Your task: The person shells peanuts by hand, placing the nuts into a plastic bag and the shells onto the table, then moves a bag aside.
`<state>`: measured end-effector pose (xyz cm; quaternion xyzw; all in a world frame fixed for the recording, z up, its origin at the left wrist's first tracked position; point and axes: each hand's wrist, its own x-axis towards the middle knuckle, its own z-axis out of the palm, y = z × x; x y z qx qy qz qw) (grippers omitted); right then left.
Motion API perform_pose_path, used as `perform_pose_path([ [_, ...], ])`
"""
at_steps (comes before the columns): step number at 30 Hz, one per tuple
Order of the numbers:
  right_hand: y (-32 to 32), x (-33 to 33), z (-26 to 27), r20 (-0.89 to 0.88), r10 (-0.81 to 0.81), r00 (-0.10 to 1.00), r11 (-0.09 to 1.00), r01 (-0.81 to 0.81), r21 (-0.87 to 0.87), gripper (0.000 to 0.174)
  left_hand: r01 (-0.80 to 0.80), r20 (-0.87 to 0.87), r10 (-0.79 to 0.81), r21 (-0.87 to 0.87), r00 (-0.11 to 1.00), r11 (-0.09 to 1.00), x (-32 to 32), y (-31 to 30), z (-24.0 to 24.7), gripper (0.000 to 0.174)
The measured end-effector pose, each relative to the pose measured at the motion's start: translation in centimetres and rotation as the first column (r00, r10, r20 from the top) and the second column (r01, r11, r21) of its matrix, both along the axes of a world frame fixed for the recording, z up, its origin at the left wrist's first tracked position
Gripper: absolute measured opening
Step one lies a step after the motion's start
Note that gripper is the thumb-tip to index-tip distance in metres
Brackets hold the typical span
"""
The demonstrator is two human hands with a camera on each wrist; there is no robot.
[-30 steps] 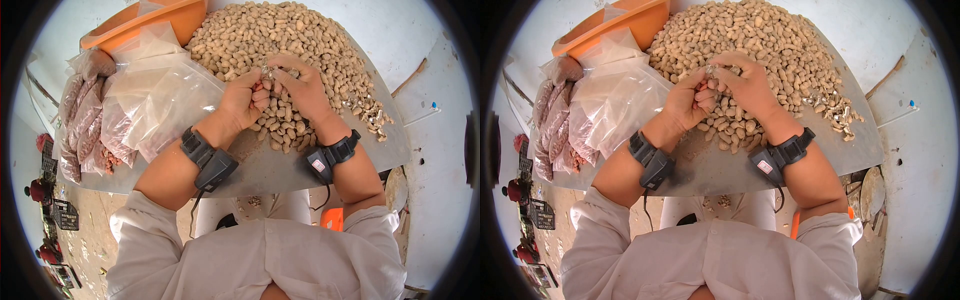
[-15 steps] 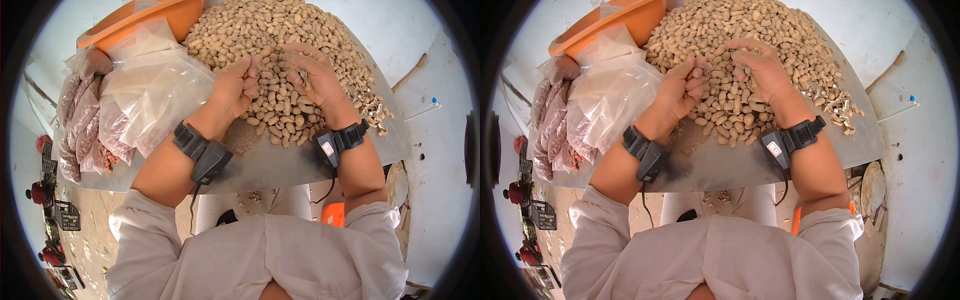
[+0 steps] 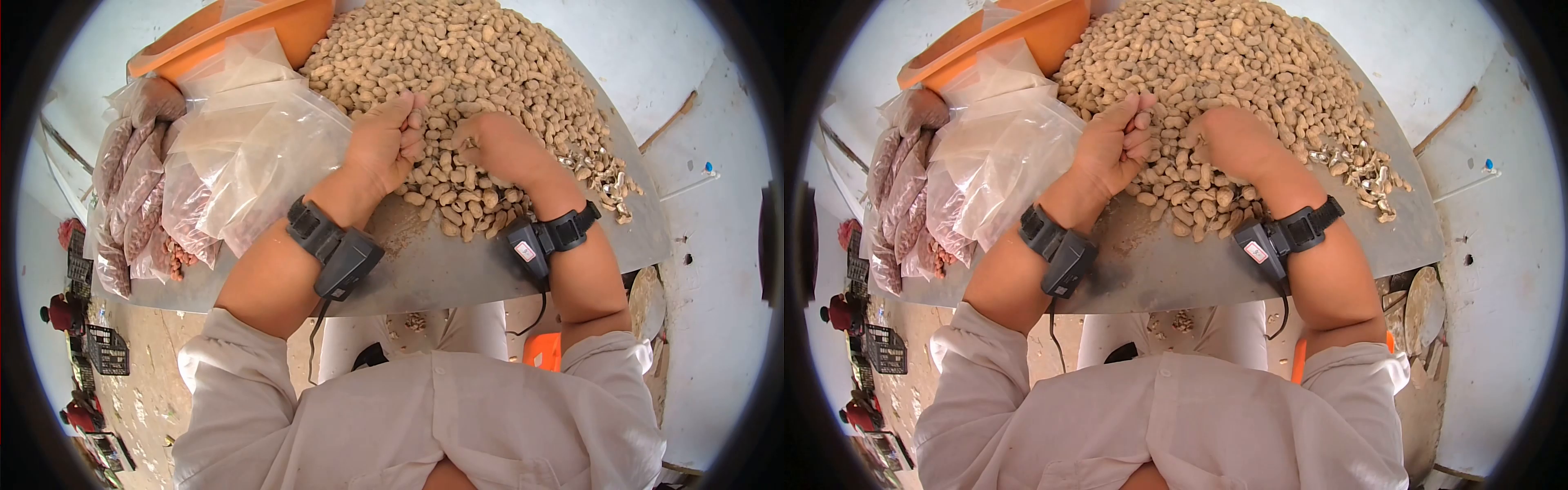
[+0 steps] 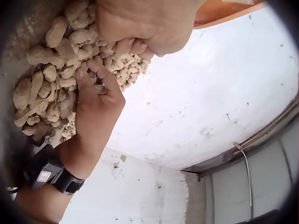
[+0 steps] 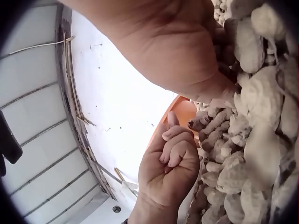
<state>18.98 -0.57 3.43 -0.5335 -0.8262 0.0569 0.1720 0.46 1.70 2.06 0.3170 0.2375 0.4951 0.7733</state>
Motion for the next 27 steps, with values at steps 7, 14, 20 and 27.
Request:
perform_pose_path([
  [7, -0.3, 0.1, 0.6, -0.056, 0.018, 0.998, 1.0, -0.018, 0.003, 0.014, -0.013, -0.019, 0.014, 0.026, 1.0, 1.0, 0.1, 0.0, -0.2, 0.019],
  [14, 0.1, 0.5, 1.4, -0.642, 0.163, 0.749, 0.986, -0.116, 0.116, 0.012, -0.006, -0.103, 0.022, 0.152, 0.994, 0.988, 0.4, -0.6, -0.3, 0.02],
  [20, -0.7, -0.6, 1.7, -0.72, 0.169, 0.673, 0.985, -0.145, 0.096, 0.012, -0.061, -0.13, 0.092, 0.227, 0.987, 0.972, 0.9, -1.4, 0.2, 0.02],
  [27, -0.2, -0.9, 0.8, -0.745, 0.085, 0.662, 0.994, -0.102, 0.022, 0.02, -0.107, -0.213, 0.196, 0.371, 0.957, 0.922, 0.9, -1.5, 0.1, 0.02],
])
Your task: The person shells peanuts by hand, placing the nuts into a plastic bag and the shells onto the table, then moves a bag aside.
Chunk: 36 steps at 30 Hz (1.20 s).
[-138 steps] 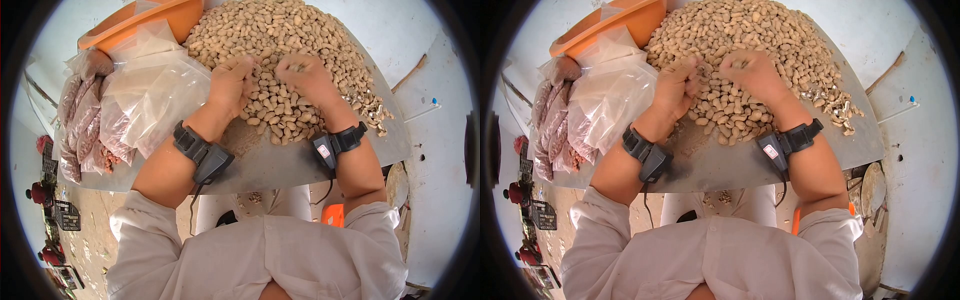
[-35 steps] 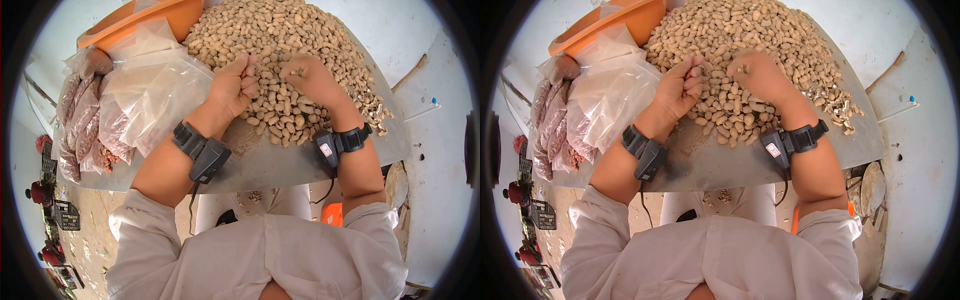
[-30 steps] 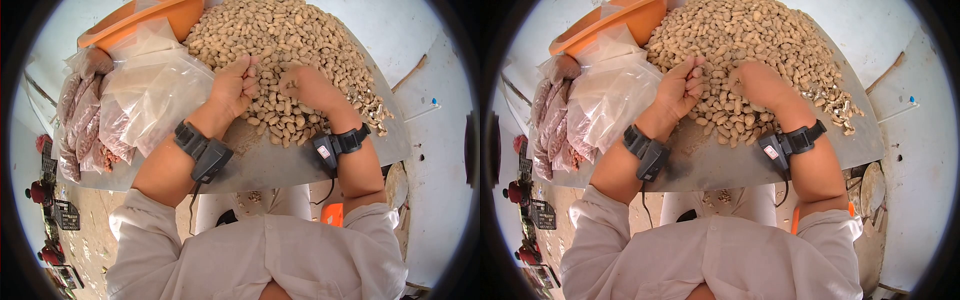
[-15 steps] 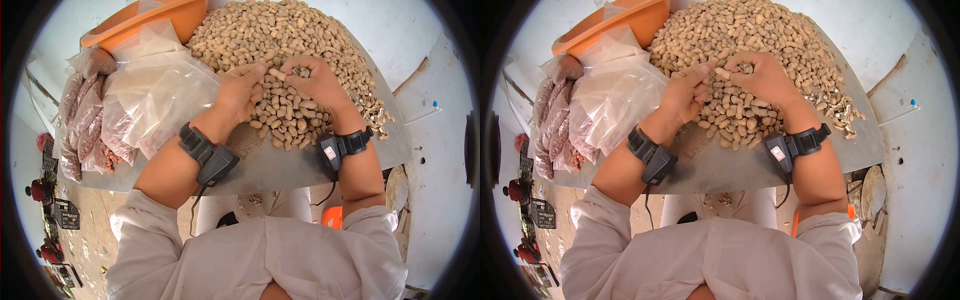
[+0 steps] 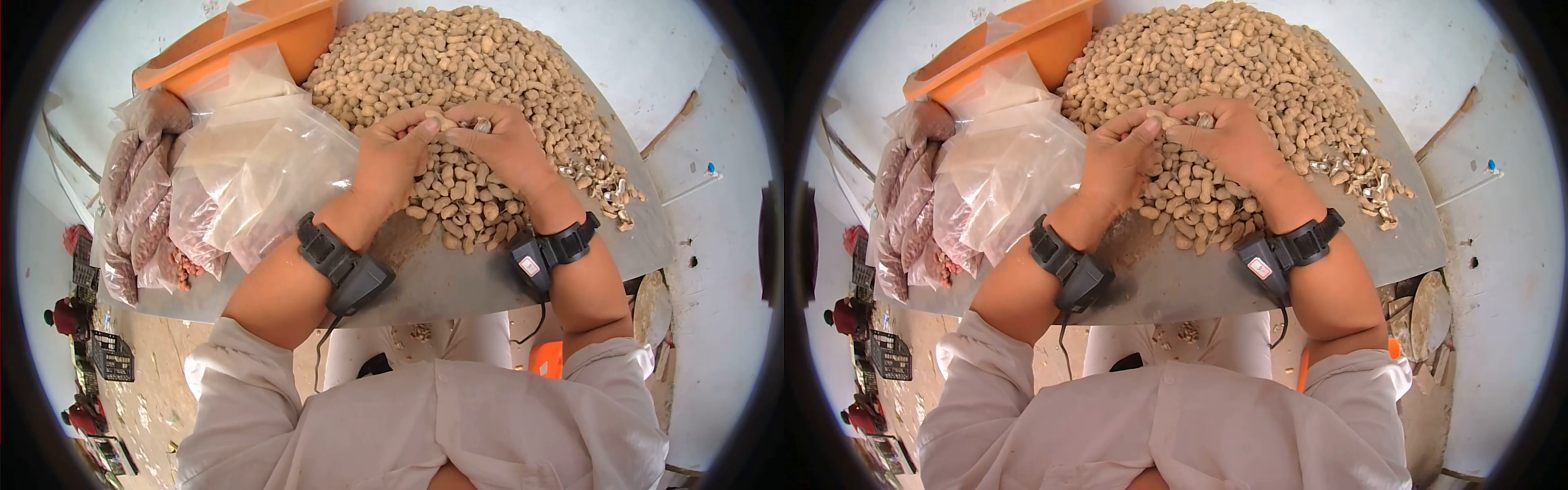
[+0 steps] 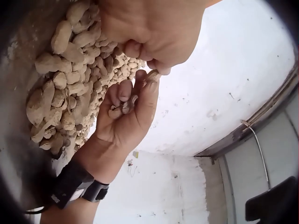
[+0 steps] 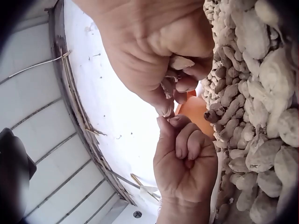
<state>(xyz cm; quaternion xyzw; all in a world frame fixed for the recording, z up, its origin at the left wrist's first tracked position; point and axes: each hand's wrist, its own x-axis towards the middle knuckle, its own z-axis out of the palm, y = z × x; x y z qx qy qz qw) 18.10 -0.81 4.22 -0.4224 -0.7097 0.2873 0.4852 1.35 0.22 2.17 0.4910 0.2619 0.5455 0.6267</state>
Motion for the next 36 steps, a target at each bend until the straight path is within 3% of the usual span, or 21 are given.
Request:
perform_pose_path([
  [6, -0.7, -0.6, 0.3, 0.148, -0.025, 0.989, 0.982, -0.003, 0.187, 0.02, 0.039, -0.041, -0.035, 0.098, 0.999, 0.994, -0.4, 0.3, 0.1, 0.017],
  [12, -1.1, -1.1, 0.4, 0.231, -0.086, 0.969, 0.975, 0.034, 0.222, 0.015, -0.02, -0.191, 0.072, 0.263, 0.979, 0.965, -0.5, 0.7, -0.3, 0.014],
  [24, -1.6, -2.3, 0.2, -0.015, -0.104, 0.994, 0.992, 0.105, 0.067, 0.013, -0.083, -0.141, 0.118, 0.235, 0.983, 0.968, 0.0, -0.1, -0.1, 0.016],
  [27, -1.0, -2.1, -0.6, -0.191, -0.02, 0.981, 0.999, 0.015, -0.03, 0.013, -0.071, -0.079, 0.092, 0.237, 0.993, 0.969, 0.2, -0.5, 0.2, 0.014],
  [33, -0.7, -2.7, -1.5, -0.544, 0.054, 0.837, 0.975, -0.161, -0.151, 0.012, -0.076, -0.11, 0.104, 0.232, 0.988, 0.97, 0.2, -0.4, -0.1, 0.017],
  [36, -1.1, -3.1, -1.2, -0.663, -0.012, 0.748, 0.933, -0.23, -0.276, 0.014, -0.09, -0.055, 0.105, 0.227, 0.993, 0.97, 0.6, -0.6, 0.0, 0.015],
])
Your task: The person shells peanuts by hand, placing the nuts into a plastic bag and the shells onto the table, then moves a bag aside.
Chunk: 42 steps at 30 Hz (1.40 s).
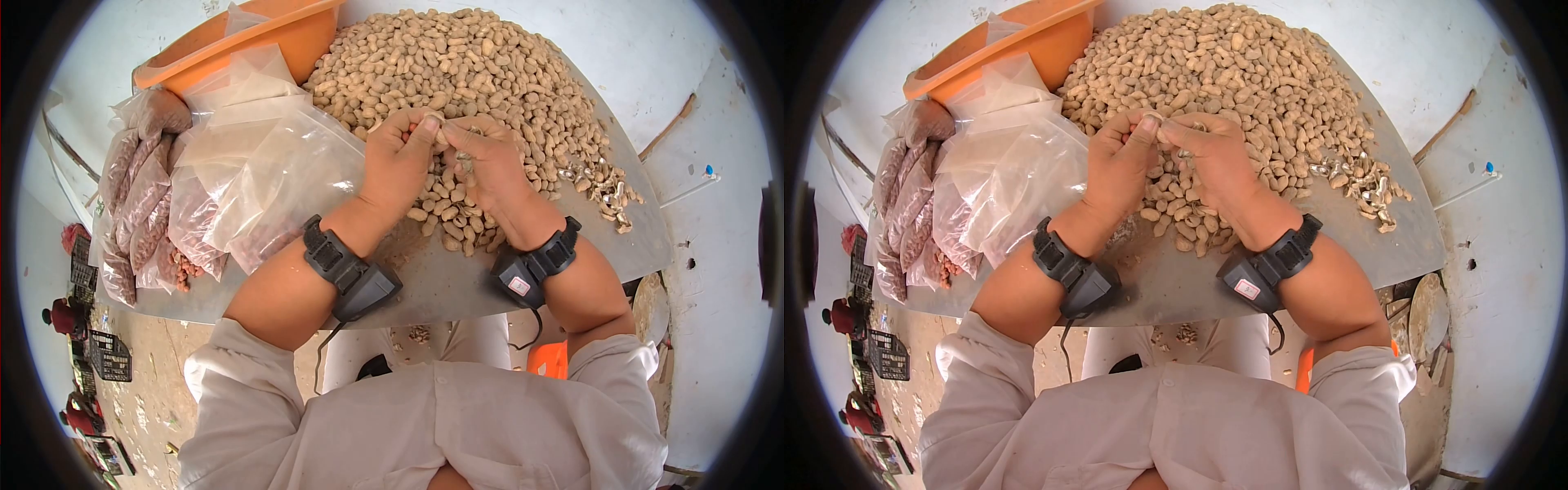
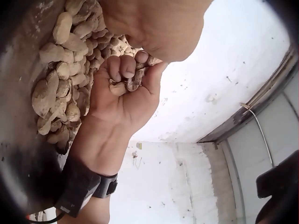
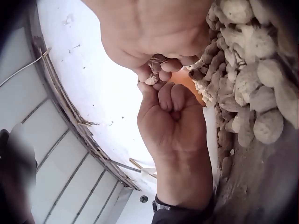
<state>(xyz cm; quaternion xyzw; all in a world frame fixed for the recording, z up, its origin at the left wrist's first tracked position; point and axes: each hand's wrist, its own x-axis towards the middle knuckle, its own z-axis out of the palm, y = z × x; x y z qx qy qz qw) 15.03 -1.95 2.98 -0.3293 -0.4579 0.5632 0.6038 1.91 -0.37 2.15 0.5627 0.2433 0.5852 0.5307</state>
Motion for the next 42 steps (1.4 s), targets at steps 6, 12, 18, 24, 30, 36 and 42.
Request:
perform_pose_path([
  [6, 0.1, -0.8, -0.5, -0.269, 0.039, 0.962, 0.991, -0.072, -0.117, 0.015, 0.083, 0.085, -0.08, -0.029, 0.993, 0.996, 0.1, 0.3, -0.3, 0.017],
  [12, 0.5, -1.1, -1.4, -0.424, 0.054, 0.904, 0.978, -0.134, -0.161, 0.015, 0.115, 0.149, -0.098, -0.112, 0.984, 0.987, 0.2, 0.3, -0.3, 0.018],
  [18, 0.2, -1.3, -1.1, -0.337, 0.028, 0.941, 0.996, -0.056, -0.072, 0.014, 0.086, 0.212, -0.058, -0.13, 0.976, 0.988, 0.5, 0.0, 0.0, 0.019],
  [24, 0.8, -0.2, -0.9, 0.352, -0.551, 0.757, 0.731, 0.235, 0.64, 0.005, 0.3, 0.362, -0.184, -0.296, 0.914, 0.907, -0.2, 0.3, 0.1, 0.017],
  [30, 0.8, 0.4, 0.2, 0.334, -0.82, 0.465, 0.384, 0.014, 0.923, 0.01, 0.444, 0.494, -0.22, -0.4, 0.841, 0.802, -0.4, 0.6, 0.1, 0.02],
  [36, 1.0, 0.4, 0.6, 0.345, -0.814, 0.468, 0.312, -0.149, 0.938, 0.012, 0.53, 0.611, -0.192, -0.439, 0.768, 0.725, -0.3, 0.4, 0.2, 0.025],
  [42, 0.8, 0.3, 0.6, 0.371, -0.815, 0.445, 0.323, -0.184, 0.928, 0.015, 0.6, 0.699, -0.152, -0.456, 0.698, 0.658, -0.5, 0.4, 0.1, 0.031],
])
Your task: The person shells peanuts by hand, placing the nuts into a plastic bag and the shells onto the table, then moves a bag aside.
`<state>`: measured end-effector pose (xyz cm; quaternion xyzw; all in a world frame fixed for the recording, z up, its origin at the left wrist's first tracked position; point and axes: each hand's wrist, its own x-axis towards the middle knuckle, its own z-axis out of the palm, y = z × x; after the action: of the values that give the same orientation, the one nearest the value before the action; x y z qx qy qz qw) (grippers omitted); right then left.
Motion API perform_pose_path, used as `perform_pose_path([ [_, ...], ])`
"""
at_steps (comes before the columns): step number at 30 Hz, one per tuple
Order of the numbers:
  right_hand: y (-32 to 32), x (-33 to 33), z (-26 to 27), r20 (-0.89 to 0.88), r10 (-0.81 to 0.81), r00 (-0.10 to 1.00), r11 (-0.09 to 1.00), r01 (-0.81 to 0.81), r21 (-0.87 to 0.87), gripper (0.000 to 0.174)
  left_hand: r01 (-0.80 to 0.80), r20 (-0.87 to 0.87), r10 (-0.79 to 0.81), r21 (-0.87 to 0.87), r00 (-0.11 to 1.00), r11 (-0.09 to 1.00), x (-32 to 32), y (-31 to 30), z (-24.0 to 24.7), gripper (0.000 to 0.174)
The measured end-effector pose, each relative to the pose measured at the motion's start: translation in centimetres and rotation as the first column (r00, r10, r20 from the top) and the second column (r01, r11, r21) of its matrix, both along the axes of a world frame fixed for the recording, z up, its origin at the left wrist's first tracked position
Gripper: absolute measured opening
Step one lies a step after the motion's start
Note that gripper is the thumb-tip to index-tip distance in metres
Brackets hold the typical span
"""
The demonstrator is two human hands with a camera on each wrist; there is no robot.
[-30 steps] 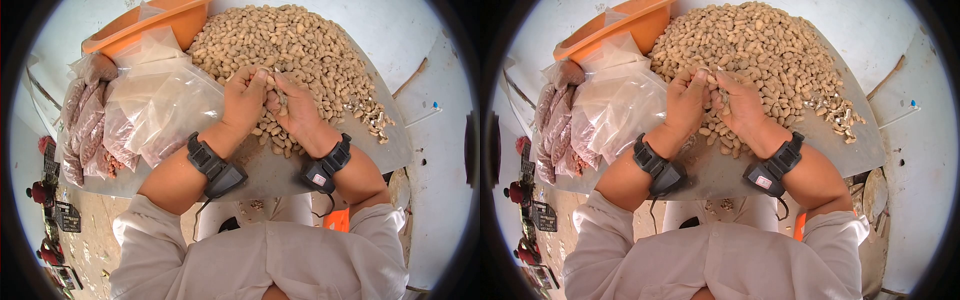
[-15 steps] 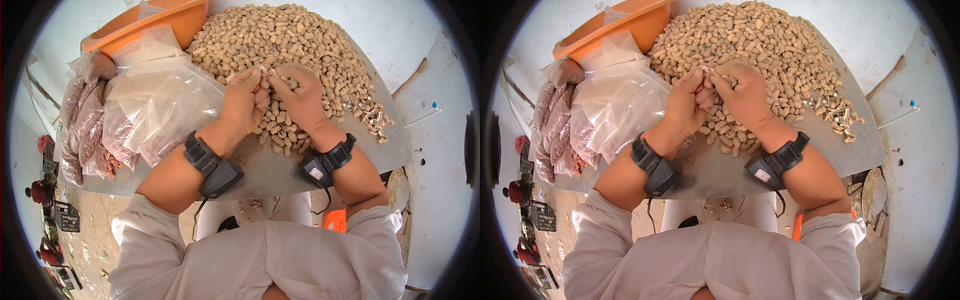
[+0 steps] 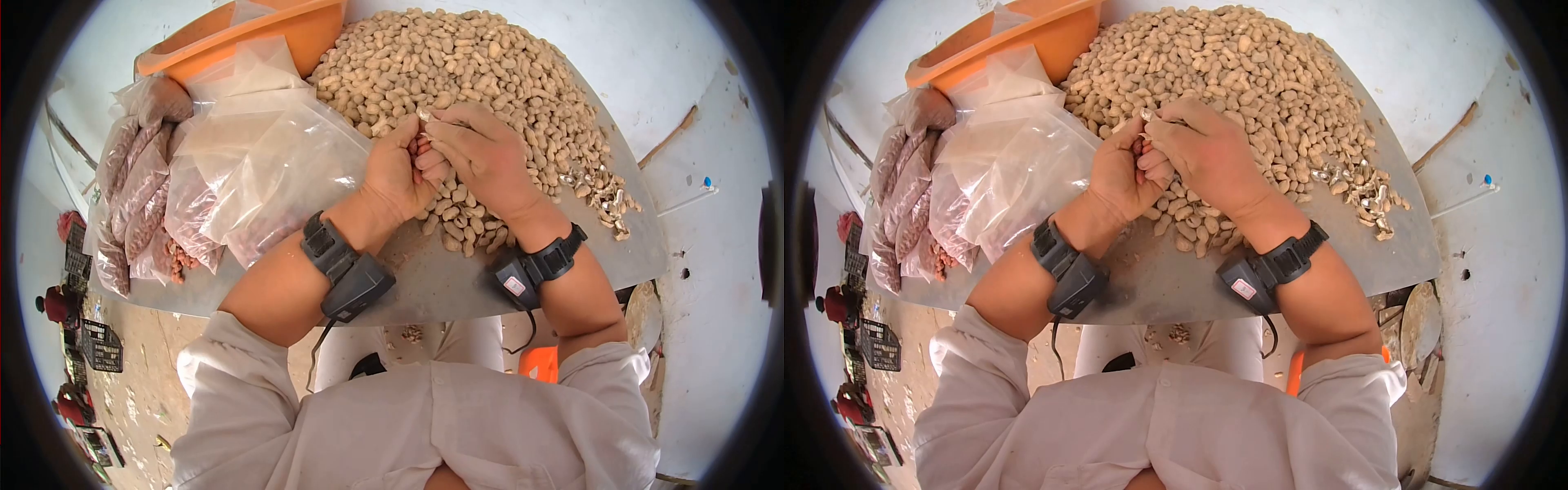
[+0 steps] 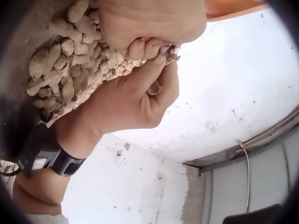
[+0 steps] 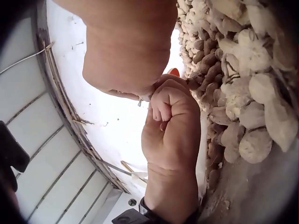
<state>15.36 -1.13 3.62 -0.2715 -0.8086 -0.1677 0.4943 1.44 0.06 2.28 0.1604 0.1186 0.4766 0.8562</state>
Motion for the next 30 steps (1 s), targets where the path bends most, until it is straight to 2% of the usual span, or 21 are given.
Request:
perform_pose_path([
  [3, 0.3, 0.3, -0.2, -0.021, 0.036, 0.999, 0.999, -0.037, -0.035, 0.016, 0.065, 0.044, -0.067, 0.034, 0.997, 0.997, -0.2, 0.8, -0.8, 0.029],
  [12, -0.7, 0.0, 0.8, -0.079, 0.008, 0.997, 1.0, -0.01, -0.023, 0.017, 0.078, 0.053, -0.082, 0.064, 0.995, 0.995, -0.3, 0.9, -1.1, 0.028],
  [21, -0.5, 0.1, 0.7, -0.093, 0.007, 0.996, 0.999, -0.011, -0.045, 0.016, 0.016, 0.036, -0.017, 0.031, 0.999, 0.999, -0.2, 0.5, -0.4, 0.028],
  [24, -0.2, 0.5, 0.1, -0.125, -0.041, 0.991, 0.993, 0.027, -0.117, 0.014, 0.016, 0.01, -0.017, 0.09, 1.0, 0.996, -0.3, 0.8, -0.6, 0.021],
  [27, -0.1, 0.8, 0.1, -0.136, -0.034, 0.99, 0.987, 0.012, -0.159, 0.013, -0.092, -0.094, 0.118, 0.247, 0.989, 0.965, -0.2, 0.7, -0.6, 0.01],
  [30, -0.3, 0.8, 0.3, -0.129, 0.002, 0.992, 0.978, -0.028, -0.204, 0.012, -0.139, -0.15, 0.187, 0.282, 0.971, 0.949, -0.2, 0.8, -0.8, 0.008],
])
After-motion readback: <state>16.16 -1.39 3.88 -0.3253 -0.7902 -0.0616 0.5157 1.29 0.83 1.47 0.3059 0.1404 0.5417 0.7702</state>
